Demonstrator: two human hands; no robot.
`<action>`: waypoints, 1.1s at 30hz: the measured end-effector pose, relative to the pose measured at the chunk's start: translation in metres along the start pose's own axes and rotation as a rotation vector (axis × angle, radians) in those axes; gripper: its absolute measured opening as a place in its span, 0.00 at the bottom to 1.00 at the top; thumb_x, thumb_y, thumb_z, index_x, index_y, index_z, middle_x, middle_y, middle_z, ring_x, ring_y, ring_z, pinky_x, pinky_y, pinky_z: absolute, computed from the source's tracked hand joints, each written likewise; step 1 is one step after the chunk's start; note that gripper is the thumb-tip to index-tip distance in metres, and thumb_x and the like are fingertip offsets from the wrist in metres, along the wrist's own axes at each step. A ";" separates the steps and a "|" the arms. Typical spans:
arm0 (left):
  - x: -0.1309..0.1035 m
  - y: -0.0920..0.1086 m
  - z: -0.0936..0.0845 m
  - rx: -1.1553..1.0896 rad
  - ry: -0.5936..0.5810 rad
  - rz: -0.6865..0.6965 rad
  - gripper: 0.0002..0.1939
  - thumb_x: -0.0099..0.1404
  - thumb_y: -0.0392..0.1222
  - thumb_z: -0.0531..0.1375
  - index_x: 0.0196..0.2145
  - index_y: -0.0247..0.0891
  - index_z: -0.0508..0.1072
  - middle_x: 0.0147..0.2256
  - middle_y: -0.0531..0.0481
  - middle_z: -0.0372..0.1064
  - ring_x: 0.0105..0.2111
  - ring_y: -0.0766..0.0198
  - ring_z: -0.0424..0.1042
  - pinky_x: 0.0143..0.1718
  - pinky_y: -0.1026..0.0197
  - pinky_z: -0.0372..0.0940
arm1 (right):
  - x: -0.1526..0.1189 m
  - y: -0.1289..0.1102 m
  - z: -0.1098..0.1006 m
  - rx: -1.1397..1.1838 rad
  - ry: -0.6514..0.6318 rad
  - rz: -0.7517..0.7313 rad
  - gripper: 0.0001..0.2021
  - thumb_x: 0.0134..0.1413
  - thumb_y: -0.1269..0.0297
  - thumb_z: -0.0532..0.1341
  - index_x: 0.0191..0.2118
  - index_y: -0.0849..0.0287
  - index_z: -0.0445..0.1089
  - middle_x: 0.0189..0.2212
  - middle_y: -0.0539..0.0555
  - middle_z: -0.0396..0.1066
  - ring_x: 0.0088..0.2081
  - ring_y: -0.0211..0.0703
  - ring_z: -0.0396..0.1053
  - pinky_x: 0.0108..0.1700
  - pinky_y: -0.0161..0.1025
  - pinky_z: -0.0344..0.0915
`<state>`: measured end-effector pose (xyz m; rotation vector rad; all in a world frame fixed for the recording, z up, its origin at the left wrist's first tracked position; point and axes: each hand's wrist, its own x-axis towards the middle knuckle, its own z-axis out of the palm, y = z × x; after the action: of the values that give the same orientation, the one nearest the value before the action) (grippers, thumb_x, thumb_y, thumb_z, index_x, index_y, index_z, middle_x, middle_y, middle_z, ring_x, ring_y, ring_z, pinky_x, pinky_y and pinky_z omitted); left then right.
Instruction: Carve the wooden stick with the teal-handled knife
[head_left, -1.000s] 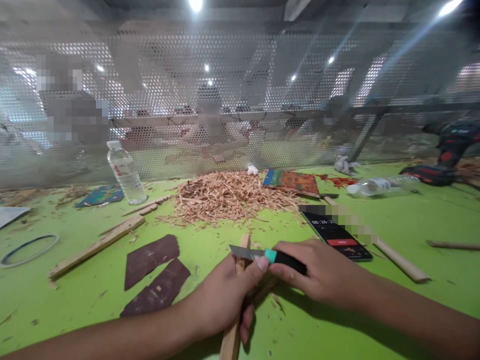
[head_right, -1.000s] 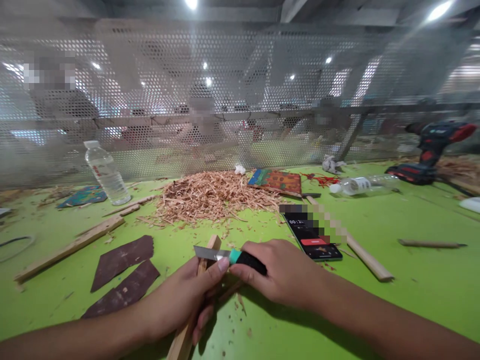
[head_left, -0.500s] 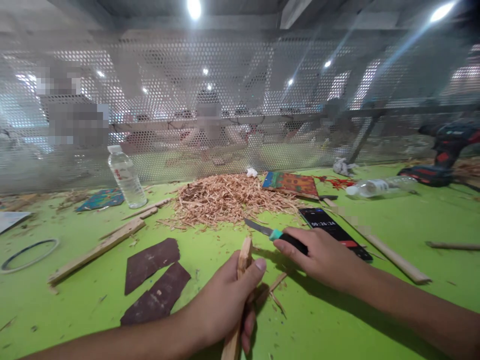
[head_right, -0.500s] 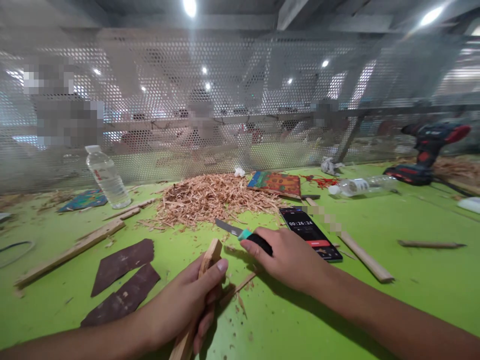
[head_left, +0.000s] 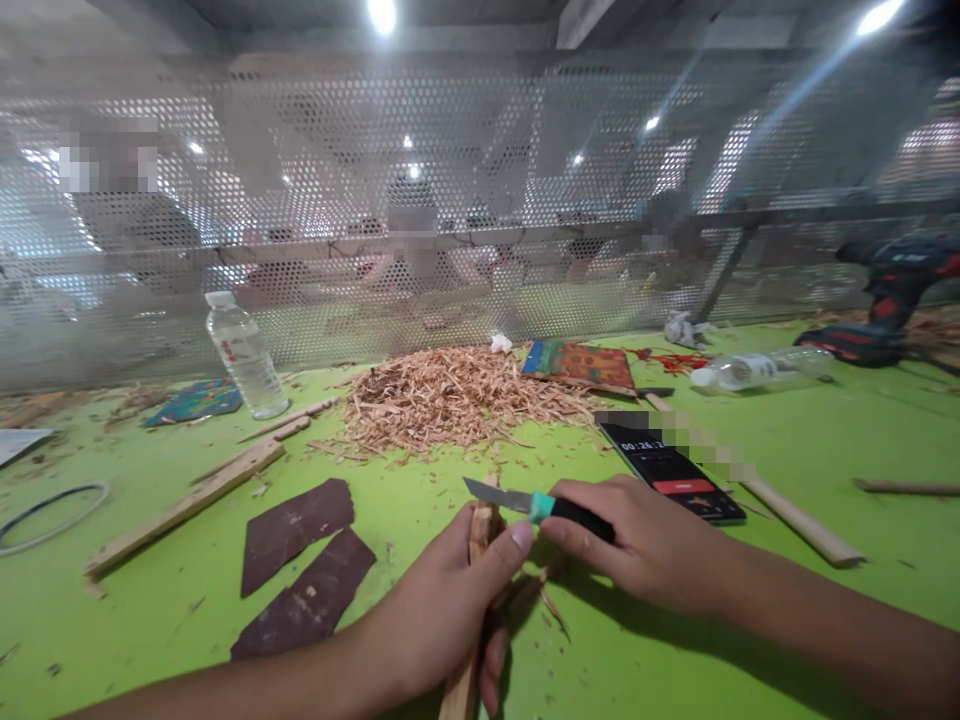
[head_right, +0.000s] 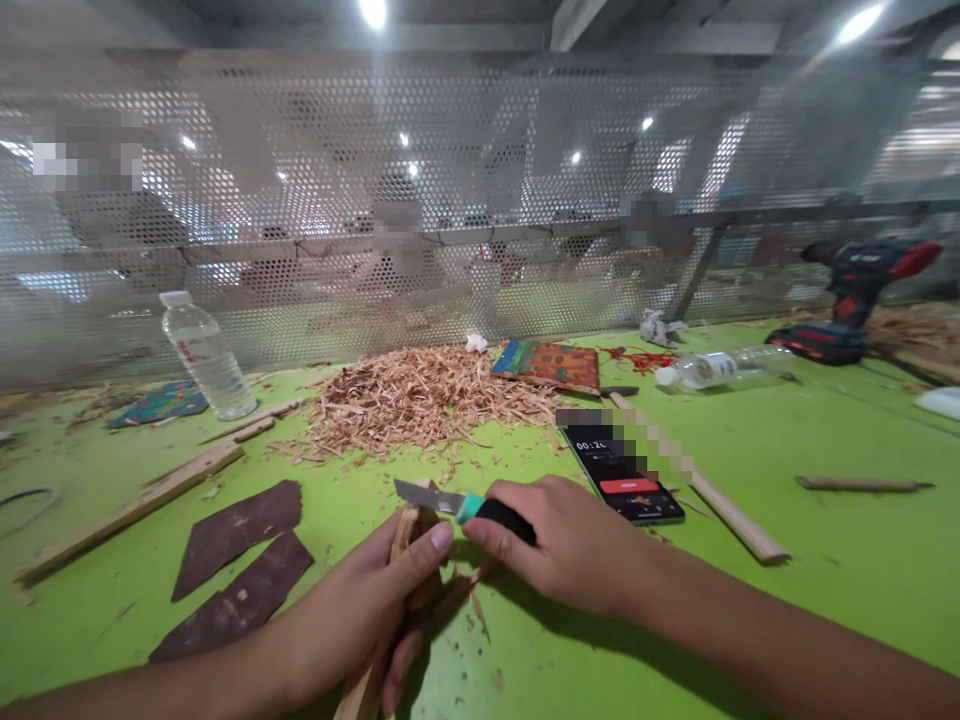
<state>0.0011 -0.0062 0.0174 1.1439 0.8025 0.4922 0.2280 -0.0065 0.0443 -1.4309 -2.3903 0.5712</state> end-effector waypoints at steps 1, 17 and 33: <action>0.000 0.000 0.000 -0.013 -0.001 -0.001 0.23 0.69 0.65 0.58 0.45 0.43 0.60 0.18 0.64 0.63 0.09 0.69 0.62 0.09 0.70 0.61 | 0.001 0.000 0.000 -0.006 0.009 0.014 0.25 0.71 0.42 0.49 0.33 0.57 0.66 0.27 0.53 0.71 0.28 0.42 0.65 0.31 0.38 0.52; 0.002 0.000 -0.001 -0.008 -0.001 -0.023 0.22 0.70 0.65 0.55 0.43 0.43 0.59 0.14 0.64 0.61 0.08 0.68 0.59 0.09 0.69 0.60 | 0.004 0.002 0.001 -0.089 0.058 0.174 0.26 0.71 0.41 0.47 0.34 0.57 0.70 0.29 0.57 0.75 0.30 0.47 0.70 0.32 0.40 0.54; 0.003 -0.003 -0.003 -0.018 -0.059 -0.043 0.25 0.69 0.63 0.57 0.50 0.41 0.60 0.13 0.60 0.65 0.09 0.69 0.60 0.10 0.71 0.61 | -0.002 0.002 -0.002 -0.068 -0.007 -0.039 0.25 0.72 0.43 0.50 0.34 0.57 0.69 0.27 0.55 0.73 0.27 0.42 0.66 0.30 0.39 0.51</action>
<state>0.0003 -0.0037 0.0129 1.1177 0.7684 0.4269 0.2313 -0.0067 0.0446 -1.4085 -2.4595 0.4905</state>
